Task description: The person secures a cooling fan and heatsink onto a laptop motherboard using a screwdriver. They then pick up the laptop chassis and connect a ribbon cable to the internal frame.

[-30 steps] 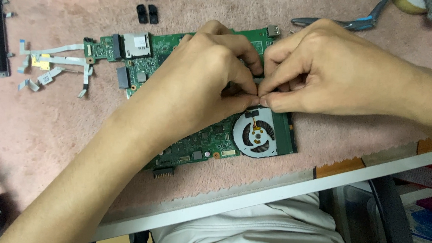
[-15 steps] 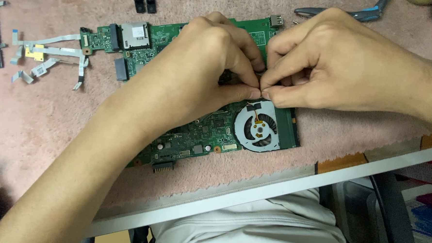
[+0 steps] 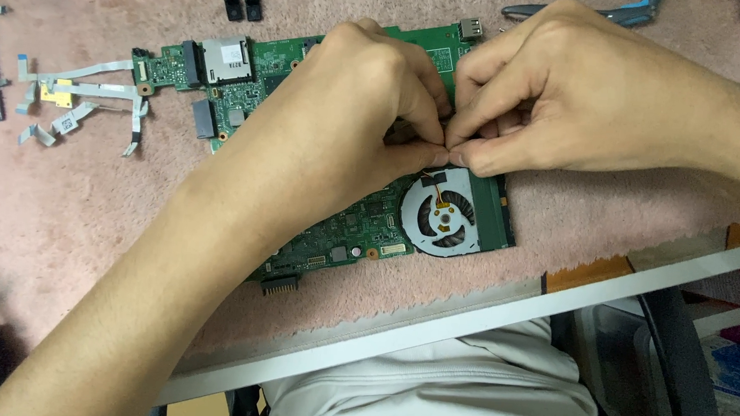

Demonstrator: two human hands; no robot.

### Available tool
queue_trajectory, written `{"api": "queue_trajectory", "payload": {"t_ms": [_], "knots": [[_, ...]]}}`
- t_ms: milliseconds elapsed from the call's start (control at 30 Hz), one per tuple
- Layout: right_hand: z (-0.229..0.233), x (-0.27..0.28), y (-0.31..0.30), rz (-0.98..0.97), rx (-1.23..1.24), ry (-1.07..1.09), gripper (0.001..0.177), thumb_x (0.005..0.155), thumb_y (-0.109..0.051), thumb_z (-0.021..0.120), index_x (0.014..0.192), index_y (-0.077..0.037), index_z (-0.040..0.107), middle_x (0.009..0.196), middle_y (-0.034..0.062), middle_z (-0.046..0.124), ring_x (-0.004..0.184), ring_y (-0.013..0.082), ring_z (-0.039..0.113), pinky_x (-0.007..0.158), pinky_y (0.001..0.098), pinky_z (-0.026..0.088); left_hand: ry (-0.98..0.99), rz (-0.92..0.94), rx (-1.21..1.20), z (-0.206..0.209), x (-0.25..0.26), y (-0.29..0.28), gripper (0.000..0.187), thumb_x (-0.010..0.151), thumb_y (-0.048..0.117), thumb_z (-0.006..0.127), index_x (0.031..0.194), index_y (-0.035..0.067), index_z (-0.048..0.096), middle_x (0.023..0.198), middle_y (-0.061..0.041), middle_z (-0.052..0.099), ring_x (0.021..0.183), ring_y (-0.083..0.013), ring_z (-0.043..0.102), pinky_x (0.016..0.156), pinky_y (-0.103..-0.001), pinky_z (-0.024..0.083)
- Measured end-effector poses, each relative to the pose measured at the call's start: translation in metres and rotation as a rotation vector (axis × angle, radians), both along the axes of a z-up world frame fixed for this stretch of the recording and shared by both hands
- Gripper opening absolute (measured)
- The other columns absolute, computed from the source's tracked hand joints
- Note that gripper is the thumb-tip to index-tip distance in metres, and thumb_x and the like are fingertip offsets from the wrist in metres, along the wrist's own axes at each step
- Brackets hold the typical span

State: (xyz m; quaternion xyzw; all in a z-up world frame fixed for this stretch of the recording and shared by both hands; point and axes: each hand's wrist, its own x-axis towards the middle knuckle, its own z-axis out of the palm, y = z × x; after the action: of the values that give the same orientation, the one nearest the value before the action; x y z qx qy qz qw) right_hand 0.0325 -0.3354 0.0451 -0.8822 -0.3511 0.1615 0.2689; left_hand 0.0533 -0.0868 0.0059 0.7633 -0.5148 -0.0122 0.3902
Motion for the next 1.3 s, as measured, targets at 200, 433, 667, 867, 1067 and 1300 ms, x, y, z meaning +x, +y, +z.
{"api": "queue_trajectory", "payload": {"t_ms": [200,433,667,867,1067,1300], "knots": [[0.003,0.004,0.002,0.031,-0.036,-0.023,0.010,0.088,-0.017,0.089,0.096,-0.017,0.096,0.072,-0.0046,0.076,0.058,0.0112,0.065,0.055,0.0345,0.045,0.072,0.006,-0.026,-0.003,0.009,-0.006,0.015,0.079,0.010,0.104,0.081,0.015,0.090,0.086,-0.002,0.084,0.079,-0.0191,0.079,0.079,-0.035,0.058],[0.014,0.010,0.018,0.004,-0.354,0.010,0.017,0.087,-0.036,0.086,0.094,-0.028,0.100,0.074,-0.0064,0.081,0.068,0.0193,0.075,0.068,0.0420,0.052,0.195,0.078,0.056,0.000,0.010,-0.008,0.008,0.076,0.017,0.101,0.080,0.020,0.094,0.074,0.004,0.077,0.066,-0.0122,0.067,0.065,-0.033,0.051],[0.021,0.009,0.038,-0.085,-0.639,0.072,0.013,0.079,-0.033,0.084,0.082,-0.036,0.097,0.082,-0.0159,0.084,0.069,0.0171,0.072,0.071,0.0405,0.051,0.423,0.300,0.319,0.019,0.001,-0.019,0.011,0.074,0.022,0.097,0.083,0.029,0.098,0.069,0.008,0.087,0.070,-0.0088,0.073,0.071,-0.029,0.061],[0.029,0.001,0.011,-0.112,-0.403,-0.086,0.011,0.077,-0.030,0.097,0.076,-0.026,0.087,0.072,-0.0046,0.070,0.068,0.0161,0.069,0.069,0.0401,0.049,0.428,0.344,0.266,0.010,-0.001,-0.015,0.009,0.070,0.018,0.096,0.073,0.026,0.095,0.062,0.006,0.082,0.060,-0.0062,0.072,0.063,-0.028,0.060],[0.036,-0.017,-0.029,-0.249,-0.021,-0.267,0.009,0.098,-0.011,0.095,0.102,-0.007,0.087,0.098,0.0028,0.084,0.077,0.0133,0.068,0.072,0.0298,0.050,0.227,0.276,-0.040,0.005,-0.015,0.030,0.011,0.096,0.028,0.095,0.102,0.018,0.094,0.125,-0.009,0.078,0.116,-0.0275,0.079,0.096,-0.044,0.060],[0.027,-0.029,-0.043,-0.476,0.000,-0.144,0.017,0.097,-0.017,0.086,0.113,-0.016,0.093,0.109,0.0008,0.090,0.092,0.0123,0.077,0.084,0.0309,0.057,0.167,0.343,-0.151,-0.007,-0.028,0.046,0.006,0.099,0.020,0.088,0.102,0.015,0.090,0.129,-0.008,0.079,0.123,-0.0269,0.076,0.109,-0.042,0.057]]}}
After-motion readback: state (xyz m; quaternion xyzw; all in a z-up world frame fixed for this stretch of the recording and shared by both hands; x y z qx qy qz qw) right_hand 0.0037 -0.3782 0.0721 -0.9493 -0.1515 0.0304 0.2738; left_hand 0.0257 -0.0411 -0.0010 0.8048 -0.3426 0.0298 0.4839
